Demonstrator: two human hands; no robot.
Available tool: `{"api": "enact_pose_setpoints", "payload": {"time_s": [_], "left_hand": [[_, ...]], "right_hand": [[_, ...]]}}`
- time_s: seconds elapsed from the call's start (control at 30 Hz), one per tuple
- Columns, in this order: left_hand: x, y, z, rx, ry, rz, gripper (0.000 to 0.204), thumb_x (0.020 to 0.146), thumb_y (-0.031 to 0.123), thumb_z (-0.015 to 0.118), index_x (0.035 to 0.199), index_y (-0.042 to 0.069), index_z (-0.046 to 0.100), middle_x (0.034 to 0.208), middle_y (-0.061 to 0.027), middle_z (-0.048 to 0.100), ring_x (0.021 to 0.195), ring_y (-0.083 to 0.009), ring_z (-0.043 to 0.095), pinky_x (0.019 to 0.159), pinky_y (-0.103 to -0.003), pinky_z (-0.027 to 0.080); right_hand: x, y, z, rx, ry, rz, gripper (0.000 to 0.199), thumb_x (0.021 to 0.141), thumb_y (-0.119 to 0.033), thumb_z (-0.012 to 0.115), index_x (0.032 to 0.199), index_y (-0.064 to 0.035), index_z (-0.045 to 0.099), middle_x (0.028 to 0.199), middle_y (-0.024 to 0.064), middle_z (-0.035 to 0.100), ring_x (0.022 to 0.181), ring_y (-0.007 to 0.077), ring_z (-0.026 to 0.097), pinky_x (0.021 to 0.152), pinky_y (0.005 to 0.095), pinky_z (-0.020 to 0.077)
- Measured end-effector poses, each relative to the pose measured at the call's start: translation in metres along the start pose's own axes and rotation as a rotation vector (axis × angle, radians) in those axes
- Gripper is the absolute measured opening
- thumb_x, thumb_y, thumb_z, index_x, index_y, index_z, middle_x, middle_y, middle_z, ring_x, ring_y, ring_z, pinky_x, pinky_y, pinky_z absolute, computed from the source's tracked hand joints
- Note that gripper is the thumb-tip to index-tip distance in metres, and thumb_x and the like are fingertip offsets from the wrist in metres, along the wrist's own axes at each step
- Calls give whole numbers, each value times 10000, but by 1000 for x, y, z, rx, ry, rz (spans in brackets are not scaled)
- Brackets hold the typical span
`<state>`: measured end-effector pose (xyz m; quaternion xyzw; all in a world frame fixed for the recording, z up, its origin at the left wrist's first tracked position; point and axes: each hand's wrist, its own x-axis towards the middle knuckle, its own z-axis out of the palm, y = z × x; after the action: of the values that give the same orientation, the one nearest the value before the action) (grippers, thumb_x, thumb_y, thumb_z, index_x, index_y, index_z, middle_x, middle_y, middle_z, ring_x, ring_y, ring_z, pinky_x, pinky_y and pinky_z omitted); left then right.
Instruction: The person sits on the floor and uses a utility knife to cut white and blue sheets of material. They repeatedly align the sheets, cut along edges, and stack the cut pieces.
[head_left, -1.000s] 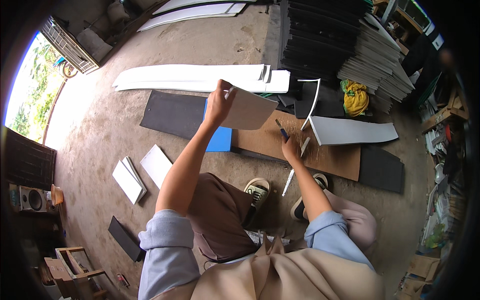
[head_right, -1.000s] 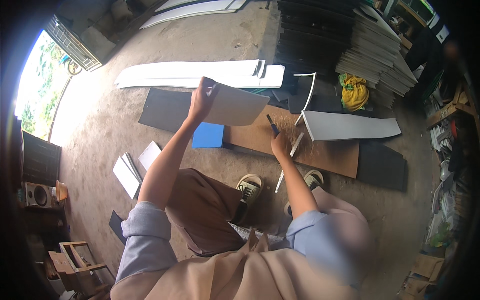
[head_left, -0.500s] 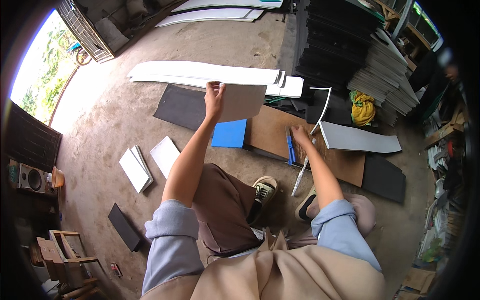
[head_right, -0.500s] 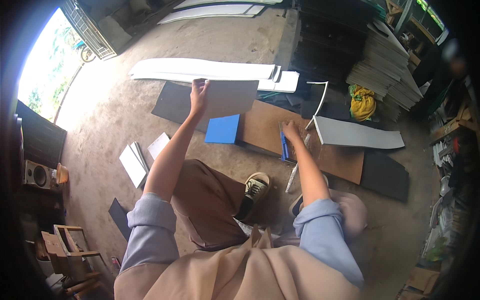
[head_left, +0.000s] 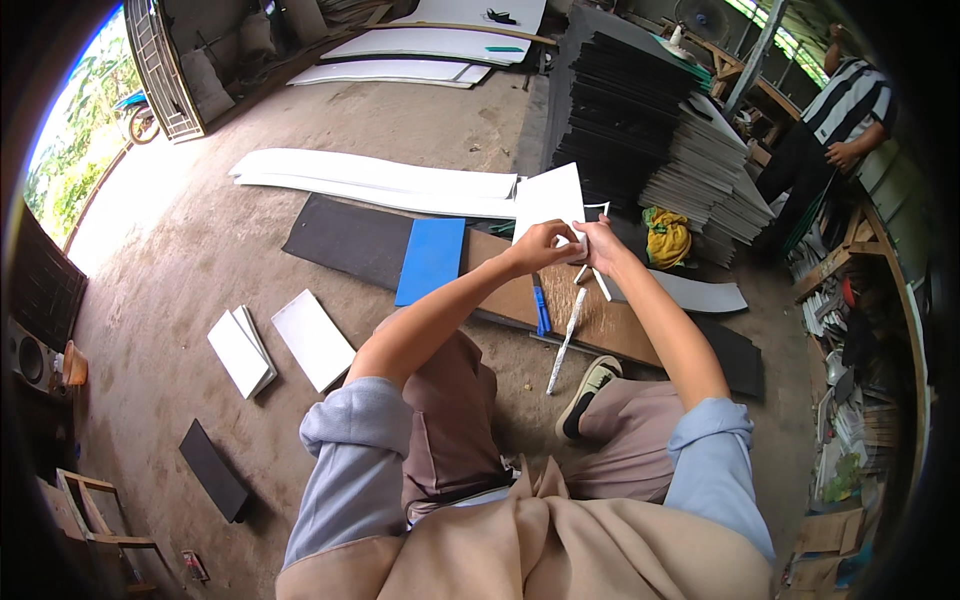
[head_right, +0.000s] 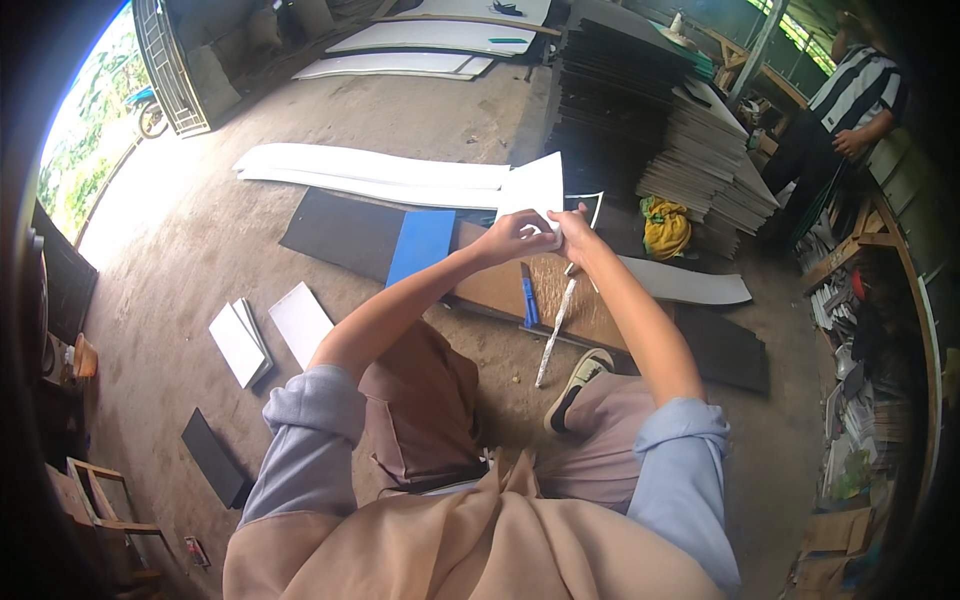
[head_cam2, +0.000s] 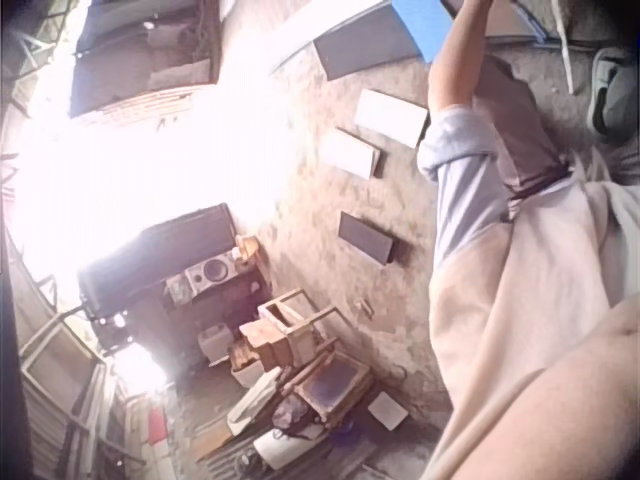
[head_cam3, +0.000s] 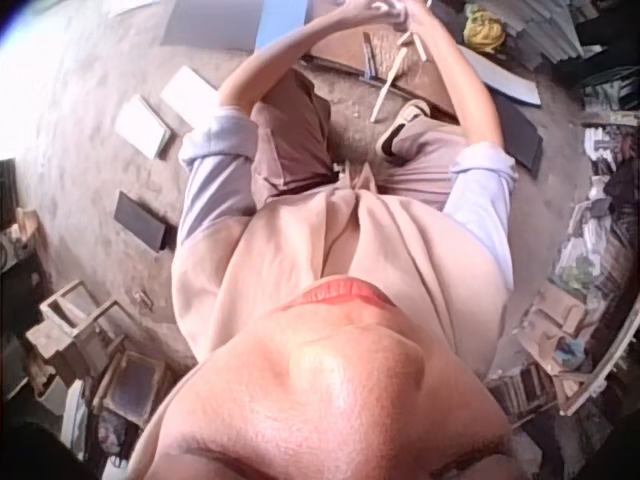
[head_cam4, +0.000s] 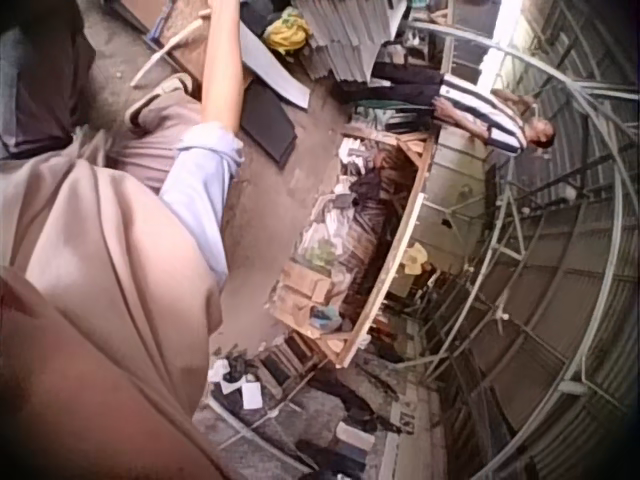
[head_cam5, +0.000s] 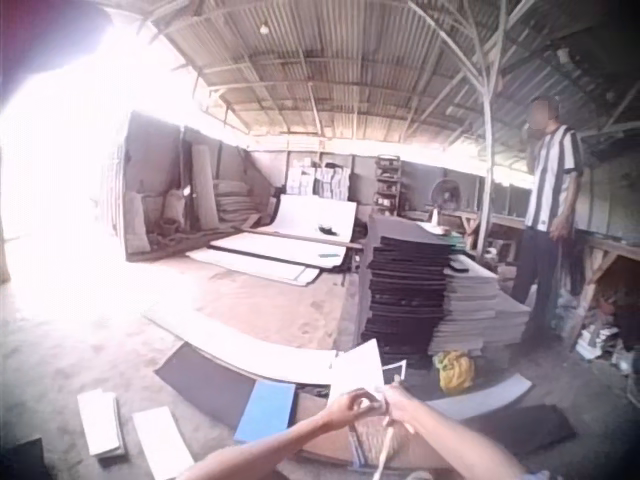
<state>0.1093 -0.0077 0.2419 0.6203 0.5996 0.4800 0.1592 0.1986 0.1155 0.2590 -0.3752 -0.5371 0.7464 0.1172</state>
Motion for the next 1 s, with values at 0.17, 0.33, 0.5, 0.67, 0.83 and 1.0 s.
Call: {"api": "enact_pose_setpoints", "payload": {"time_s": [0.17, 0.33, 0.5, 0.67, 0.83, 1.0], "left_hand": [[5, -4, 12, 16, -43, 43, 200, 759, 185, 605, 907, 51, 599, 905, -74, 563, 851, -178, 529, 711, -291, 453], [0, -37, -4, 464, -191, -543, 624, 738, 408, 603, 1210, 99, 337, 1169, -201, 351, 1006, -295, 470, 828, -386, 423], [-27, -25, -47, -391, -64, -752, 788, 766, 327, 610, 1287, 21, 104, 1157, -228, 362, 930, -254, 548, 718, -341, 513], [-100, -42, -70, -705, 378, -667, 691, 784, 133, 594, 1309, 80, 148, 1132, -150, 422, 986, -210, 504, 807, -353, 481], [-218, -90, -42, -665, 649, -763, 603, 813, 164, 559, 1288, 7, 222, 1179, -158, 410, 992, -222, 506, 784, -323, 489], [-317, -108, -9, -617, 985, -859, 595, 822, 131, 540, 1312, 56, 210, 1170, -173, 429, 988, -223, 509, 744, -325, 498]], "right_hand": [[-29, -9, -32, -85, 17, -144, 805, 786, 21, 431, 1294, -294, -108, 1221, 119, 347, 1036, 230, 433, 736, 446, 427], [-9, 5, -49, 155, 12, -200, 753, 787, 8, 446, 1317, -237, -29, 1223, 135, 346, 1038, 228, 432, 753, 463, 417], [9, 2, -11, 173, -163, -238, 703, 787, 3, 449, 1322, -185, 34, 1227, 121, 349, 994, 197, 463, 745, 368, 449], [60, 37, 39, -9, -400, -149, 613, 767, 42, 479, 1268, -58, 141, 1114, 122, 446, 961, 196, 497, 795, 344, 441], [58, 111, 115, -517, -500, 176, 698, 746, 23, 505, 1290, -75, 80, 1141, 145, 413, 982, 232, 479, 729, 435, 473], [92, 214, 185, -839, -680, 189, 759, 705, 23, 562, 1303, -99, 111, 1060, 119, 460, 907, 202, 498, 603, 369, 487]]}}
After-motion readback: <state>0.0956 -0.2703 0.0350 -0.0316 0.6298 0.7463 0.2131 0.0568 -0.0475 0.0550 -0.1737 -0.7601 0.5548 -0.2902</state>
